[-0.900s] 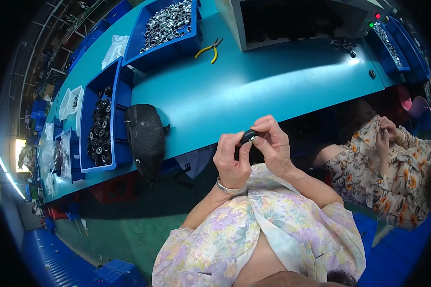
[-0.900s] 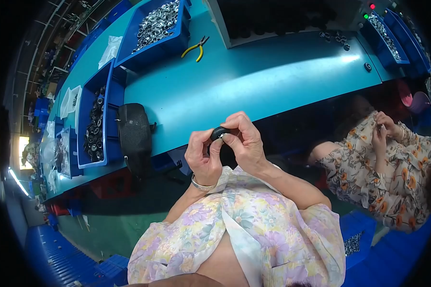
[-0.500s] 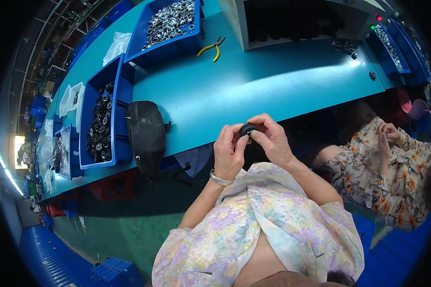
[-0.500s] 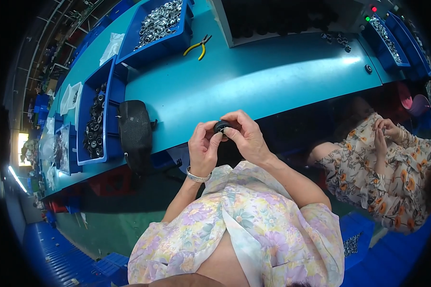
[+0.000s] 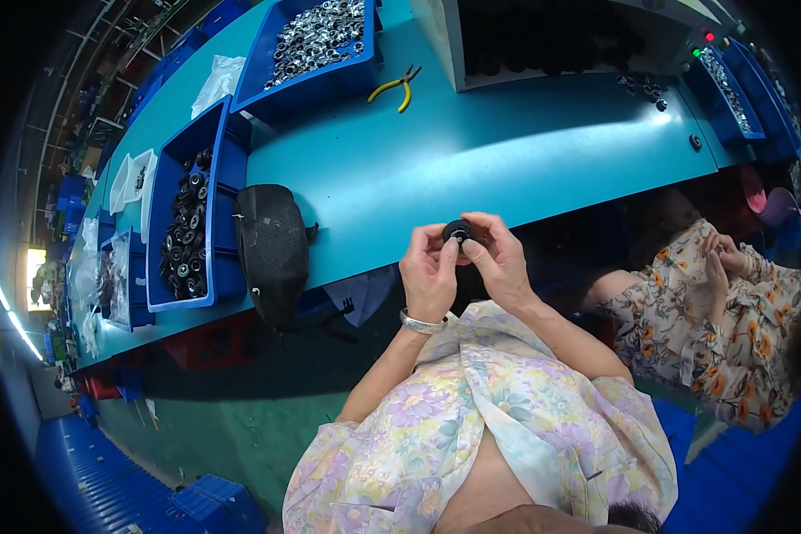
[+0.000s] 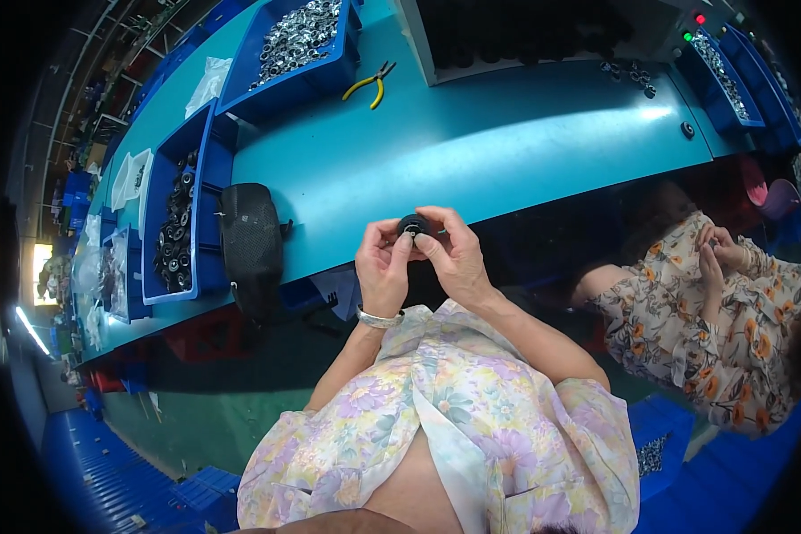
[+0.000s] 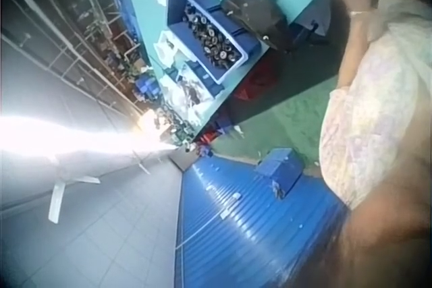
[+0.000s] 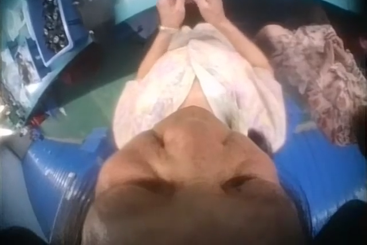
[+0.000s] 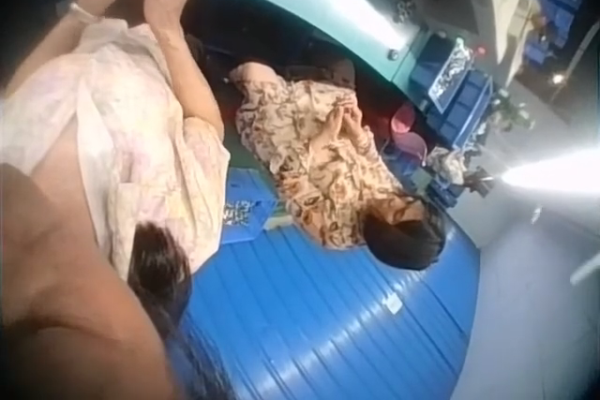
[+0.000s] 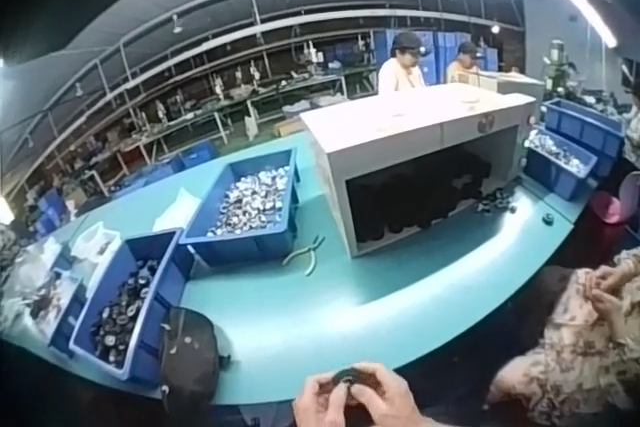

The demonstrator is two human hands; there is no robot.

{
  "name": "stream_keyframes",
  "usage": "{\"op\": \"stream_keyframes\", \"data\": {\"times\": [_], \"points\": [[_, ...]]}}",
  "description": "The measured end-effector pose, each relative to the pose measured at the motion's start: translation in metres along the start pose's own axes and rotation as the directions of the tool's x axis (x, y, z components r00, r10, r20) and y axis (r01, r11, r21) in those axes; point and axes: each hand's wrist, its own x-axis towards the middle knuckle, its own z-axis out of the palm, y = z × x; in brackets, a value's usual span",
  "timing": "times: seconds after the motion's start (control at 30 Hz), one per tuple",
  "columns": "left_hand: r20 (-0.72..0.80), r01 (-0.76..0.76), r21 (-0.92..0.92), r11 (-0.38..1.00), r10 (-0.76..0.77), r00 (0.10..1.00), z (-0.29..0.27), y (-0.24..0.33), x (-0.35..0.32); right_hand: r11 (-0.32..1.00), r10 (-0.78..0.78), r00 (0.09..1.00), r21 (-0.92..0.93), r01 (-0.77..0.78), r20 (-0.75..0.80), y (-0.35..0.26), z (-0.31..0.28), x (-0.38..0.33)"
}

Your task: Assemble small circular components and metal rings at a factory workbench.

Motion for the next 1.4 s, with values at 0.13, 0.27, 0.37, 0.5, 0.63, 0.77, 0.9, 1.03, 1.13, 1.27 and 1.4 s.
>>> {"op": "stream_keyframes", "data": {"times": [0.13,0.27,0.37,0.5,0.63,0.77,0.9,1.03,1.13,1.27,1.4], "points": [[0.042,0.062,-0.222,0.973,-0.053,0.998,-0.004,0.0,0.006,0.995,0.068,0.998,0.068,-0.066,-0.016,-0.001,-0.001,-0.002],[0.182,0.027,-0.03,0.999,-0.022,0.983,-0.021,0.006,0.014,0.994,0.076,0.994,0.07,-0.081,0.079,-0.009,-0.009,0.003],[0.212,-0.033,0.096,0.995,0.012,0.977,-0.022,0.012,0.014,0.999,0.017,0.994,-0.047,-0.012,0.108,-0.009,-0.008,0.003],[0.052,-0.139,0.319,0.937,0.129,0.99,-0.013,0.0,0.004,0.956,-0.105,0.993,-0.271,0.114,0.046,-0.012,-0.001,0.0],[0.01,-0.152,0.383,0.911,0.161,0.987,-0.009,-0.008,0.004,0.903,-0.179,0.983,-0.389,0.182,0.044,-0.005,0.0,0.005],[0.129,0.144,0.089,0.986,-0.155,0.979,-0.017,-0.001,0.011,0.982,0.044,0.992,-0.189,-0.021,0.115,-0.001,-0.013,0.013],[0.226,0.123,0.299,0.946,-0.195,0.954,-0.022,0.005,0.012,0.883,-0.033,0.967,-0.446,0.145,0.251,-0.014,-0.016,0.017],[0.103,0.221,-0.017,0.975,-0.218,0.97,-0.013,-0.002,0.012,0.996,0.061,0.995,-0.076,-0.055,0.079,0.004,-0.009,0.01],[0.052,0.238,-0.194,0.952,-0.232,0.971,-0.006,-0.002,0.012,0.998,0.03,0.999,-0.055,-0.028,0.042,0.003,-0.002,0.0],[0.097,0.19,-0.136,0.972,-0.178,0.979,-0.011,-0.008,0.01,0.994,-0.002,1.0,-0.113,0.005,0.029,0.001,-0.004,0.002],[0.196,0.122,0.014,0.992,-0.123,0.973,-0.024,-0.005,0.018,0.993,0.091,0.981,-0.09,-0.077,0.17,-0.006,-0.021,0.011]]}}
